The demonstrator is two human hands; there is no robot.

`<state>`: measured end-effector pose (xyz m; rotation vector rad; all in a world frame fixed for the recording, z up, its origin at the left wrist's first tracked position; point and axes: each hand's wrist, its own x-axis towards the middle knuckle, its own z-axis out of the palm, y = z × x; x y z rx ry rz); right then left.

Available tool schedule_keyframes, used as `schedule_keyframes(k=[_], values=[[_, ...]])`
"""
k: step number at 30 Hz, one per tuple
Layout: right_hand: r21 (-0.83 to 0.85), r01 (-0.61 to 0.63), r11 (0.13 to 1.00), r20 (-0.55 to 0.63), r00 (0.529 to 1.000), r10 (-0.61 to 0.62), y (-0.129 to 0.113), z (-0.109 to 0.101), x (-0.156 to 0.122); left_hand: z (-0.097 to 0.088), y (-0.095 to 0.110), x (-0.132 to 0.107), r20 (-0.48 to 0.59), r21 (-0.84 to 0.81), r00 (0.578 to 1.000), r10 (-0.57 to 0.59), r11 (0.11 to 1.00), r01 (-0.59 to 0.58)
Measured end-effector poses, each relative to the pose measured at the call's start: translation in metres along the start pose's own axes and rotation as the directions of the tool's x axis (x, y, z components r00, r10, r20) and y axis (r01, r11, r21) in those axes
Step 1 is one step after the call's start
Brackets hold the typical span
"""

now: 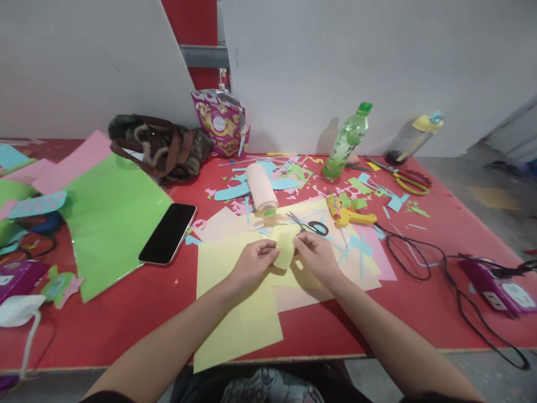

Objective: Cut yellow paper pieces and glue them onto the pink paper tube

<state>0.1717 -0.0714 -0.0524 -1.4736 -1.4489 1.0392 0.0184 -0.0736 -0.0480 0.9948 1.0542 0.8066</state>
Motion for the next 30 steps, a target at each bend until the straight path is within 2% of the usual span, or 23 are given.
schedule_keyframes(k=[4, 8, 11, 14, 19, 23, 26, 28, 30], values=[[-0.075, 0.063, 0.995, 0.06, 0.996, -0.059, -0.001, 0.0013, -0.002, -0.0019, -0.0014, 0.0009, -0.072, -0.003, 0.997, 0.012, 1.0, -0.012], [-0.141, 0.097, 0.985, 0.095, 0.992, -0.084, -0.0028, 0.0009, -0.0032, -0.0025, -0.0017, -0.0001, -0.067, -0.021, 0.998, 0.012, 1.0, -0.013], [-0.154, 0.124, 0.98, 0.088, 0.99, -0.111, -0.0022, 0.0008, -0.0034, -0.0021, -0.001, -0.0013, -0.059, -0.016, 0.998, 0.013, 1.0, -0.014], [-0.169, 0.209, 0.963, 0.047, 0.978, -0.204, -0.0012, 0.0013, -0.0037, -0.0012, -0.0001, -0.0021, -0.07, -0.006, 0.997, 0.009, 1.0, -0.01], [-0.238, 0.377, 0.895, 0.033, 0.924, -0.38, -0.0021, 0.0011, -0.0037, 0.0, 0.0014, -0.003, -0.066, -0.034, 0.998, -0.008, 0.999, 0.006], [-0.269, 0.505, 0.82, 0.024, 0.855, -0.519, -0.0026, 0.0006, -0.0032, 0.0, 0.0023, -0.0028, -0.071, -0.059, 0.997, -0.043, 0.998, 0.039], [-0.275, 0.56, 0.781, 0.033, 0.818, -0.574, -0.0041, 0.0006, -0.0039, -0.0001, 0.0018, -0.0022, -0.079, -0.049, 0.996, -0.042, 0.998, 0.038], [-0.249, 0.557, 0.792, 0.032, 0.822, -0.568, -0.0059, 0.0004, -0.0046, -0.0002, 0.0016, -0.0024, -0.092, 0.003, 0.996, -0.004, 1.0, 0.004], [-0.199, 0.506, 0.839, 0.019, 0.858, -0.513, -0.0075, 0.0, -0.0047, -0.0005, 0.0018, -0.0033, -0.104, 0.083, 0.993, 0.059, 0.995, -0.051]])
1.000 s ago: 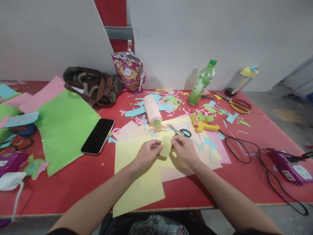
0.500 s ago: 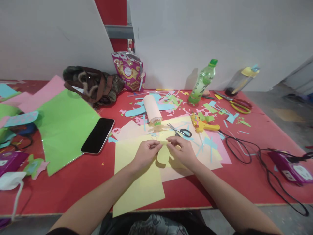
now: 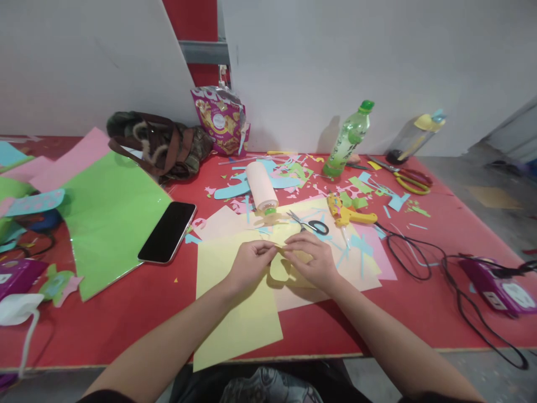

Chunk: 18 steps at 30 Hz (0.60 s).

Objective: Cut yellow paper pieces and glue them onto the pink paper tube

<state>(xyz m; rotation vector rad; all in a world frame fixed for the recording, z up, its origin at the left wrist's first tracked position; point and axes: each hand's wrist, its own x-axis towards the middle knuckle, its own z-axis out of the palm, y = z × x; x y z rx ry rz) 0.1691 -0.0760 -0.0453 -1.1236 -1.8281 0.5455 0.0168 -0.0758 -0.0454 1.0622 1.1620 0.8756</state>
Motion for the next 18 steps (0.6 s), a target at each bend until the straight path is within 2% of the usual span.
schedule_keyframes(k=[4, 9, 12, 18], values=[[0.135, -0.225, 0.965, 0.043, 0.974, 0.221, 0.001, -0.0009, 0.0019, -0.0013, 0.0005, -0.0023, -0.006, 0.136, 0.992, 0.129, 0.983, -0.127], [0.214, -0.377, 0.901, 0.136, 0.925, 0.354, 0.0043, -0.0012, 0.0023, -0.0025, -0.0009, -0.0034, -0.007, 0.196, 0.985, 0.174, 0.966, -0.169], [0.168, -0.395, 0.903, 0.133, 0.917, 0.376, 0.005, -0.0011, 0.0014, -0.0026, -0.0017, -0.0035, -0.011, 0.203, 0.984, 0.175, 0.964, -0.17], [0.092, -0.335, 0.938, 0.102, 0.94, 0.326, 0.0046, -0.002, 0.0017, -0.0038, -0.0044, -0.0027, 0.009, 0.206, 0.982, 0.191, 0.96, -0.189]])
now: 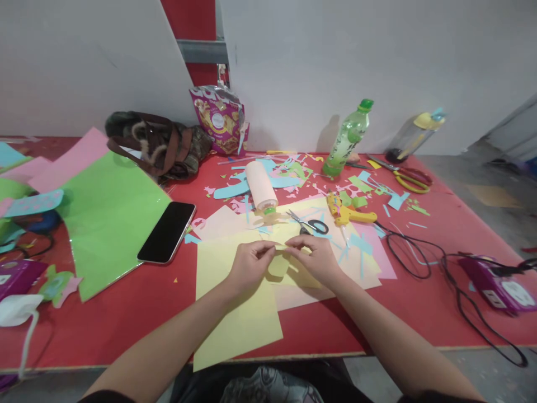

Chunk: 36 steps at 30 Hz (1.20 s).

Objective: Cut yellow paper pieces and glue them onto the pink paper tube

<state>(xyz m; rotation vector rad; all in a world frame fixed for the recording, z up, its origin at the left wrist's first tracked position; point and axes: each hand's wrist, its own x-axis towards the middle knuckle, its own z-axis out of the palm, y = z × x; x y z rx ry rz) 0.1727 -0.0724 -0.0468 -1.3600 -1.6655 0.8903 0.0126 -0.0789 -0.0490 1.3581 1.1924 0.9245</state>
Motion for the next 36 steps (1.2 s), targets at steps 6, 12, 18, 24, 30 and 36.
schedule_keyframes(k=[6, 12, 18, 24, 30, 36], values=[[-0.079, 0.057, 0.995, 0.005, 0.998, -0.057, -0.0001, -0.0026, -0.0004, -0.0001, 0.0022, -0.0001, 0.007, 0.008, 1.0, 0.004, 1.0, -0.004], [-0.147, 0.162, 0.976, 0.003, 0.987, -0.163, 0.0005, -0.0028, -0.0013, -0.0005, 0.0056, 0.0006, 0.041, -0.005, 0.999, 0.023, 1.0, -0.023], [-0.244, 0.288, 0.926, 0.03, 0.957, -0.29, 0.0028, -0.0026, -0.0011, -0.0002, 0.0071, 0.0004, 0.051, -0.047, 0.998, -0.027, 0.998, 0.03], [-0.286, 0.348, 0.893, 0.052, 0.936, -0.349, 0.0033, -0.0015, -0.0017, 0.0006, 0.0088, 0.0004, 0.025, -0.008, 0.999, -0.04, 0.999, 0.04], [-0.253, 0.305, 0.918, 0.03, 0.951, -0.307, -0.0002, -0.0006, -0.0018, 0.0008, 0.0063, 0.0014, 0.011, 0.016, 1.0, -0.029, 0.999, 0.029], [-0.24, 0.235, 0.942, 0.01, 0.971, -0.24, -0.0005, 0.0015, -0.0025, 0.001, 0.0052, 0.0003, 0.007, -0.001, 0.999, -0.031, 1.0, 0.031]])
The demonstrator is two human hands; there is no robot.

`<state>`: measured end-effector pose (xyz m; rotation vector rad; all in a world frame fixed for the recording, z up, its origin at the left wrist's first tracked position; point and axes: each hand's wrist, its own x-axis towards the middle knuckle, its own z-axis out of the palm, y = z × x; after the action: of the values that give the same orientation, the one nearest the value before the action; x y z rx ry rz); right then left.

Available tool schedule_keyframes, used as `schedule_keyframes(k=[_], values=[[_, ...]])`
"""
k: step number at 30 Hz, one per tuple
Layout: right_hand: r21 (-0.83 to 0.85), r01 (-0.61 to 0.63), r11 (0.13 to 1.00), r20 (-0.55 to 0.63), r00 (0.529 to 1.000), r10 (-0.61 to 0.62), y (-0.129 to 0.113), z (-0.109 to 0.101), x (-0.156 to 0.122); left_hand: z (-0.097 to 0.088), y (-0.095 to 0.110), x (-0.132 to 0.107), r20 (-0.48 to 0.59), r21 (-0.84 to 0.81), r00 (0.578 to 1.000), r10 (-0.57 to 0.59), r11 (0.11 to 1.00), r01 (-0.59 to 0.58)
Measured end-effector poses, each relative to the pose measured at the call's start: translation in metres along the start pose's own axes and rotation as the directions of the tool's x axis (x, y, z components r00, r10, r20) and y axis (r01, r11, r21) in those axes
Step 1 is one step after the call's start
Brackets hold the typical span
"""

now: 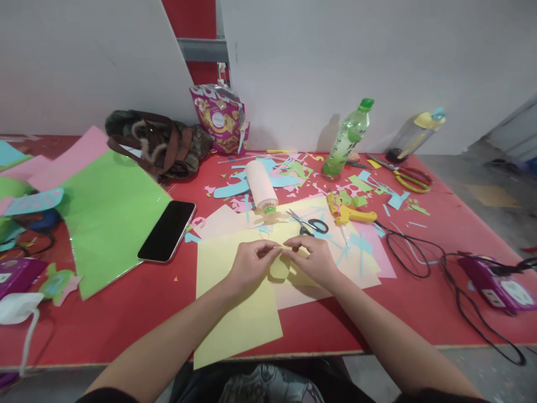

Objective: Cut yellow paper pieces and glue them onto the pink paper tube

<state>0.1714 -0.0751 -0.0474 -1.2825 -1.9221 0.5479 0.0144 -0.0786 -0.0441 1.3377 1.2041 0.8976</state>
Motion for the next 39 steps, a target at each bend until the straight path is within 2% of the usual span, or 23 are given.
schedule_keyframes(k=[14, 24, 33, 39], values=[[0.074, -0.11, 0.991, 0.069, 0.992, 0.105, -0.003, -0.001, 0.0006, 0.0002, -0.0033, -0.0012, 0.026, -0.033, 1.0, -0.007, 0.999, 0.008], [0.099, -0.214, 0.972, 0.113, 0.973, 0.203, -0.0059, -0.0045, 0.0026, 0.0003, -0.0009, 0.0004, -0.002, -0.05, 1.0, -0.008, 0.999, 0.008], [0.183, -0.161, 0.97, 0.099, 0.985, 0.144, -0.0011, -0.003, 0.0014, 0.0002, -0.0014, -0.0003, -0.041, -0.061, 0.999, 0.021, 0.998, -0.023], [0.106, -0.089, 0.99, 0.087, 0.993, 0.08, -0.0019, -0.002, 0.0004, 0.0, -0.0054, -0.0024, -0.022, 0.055, 0.991, 0.131, 0.99, -0.13]])
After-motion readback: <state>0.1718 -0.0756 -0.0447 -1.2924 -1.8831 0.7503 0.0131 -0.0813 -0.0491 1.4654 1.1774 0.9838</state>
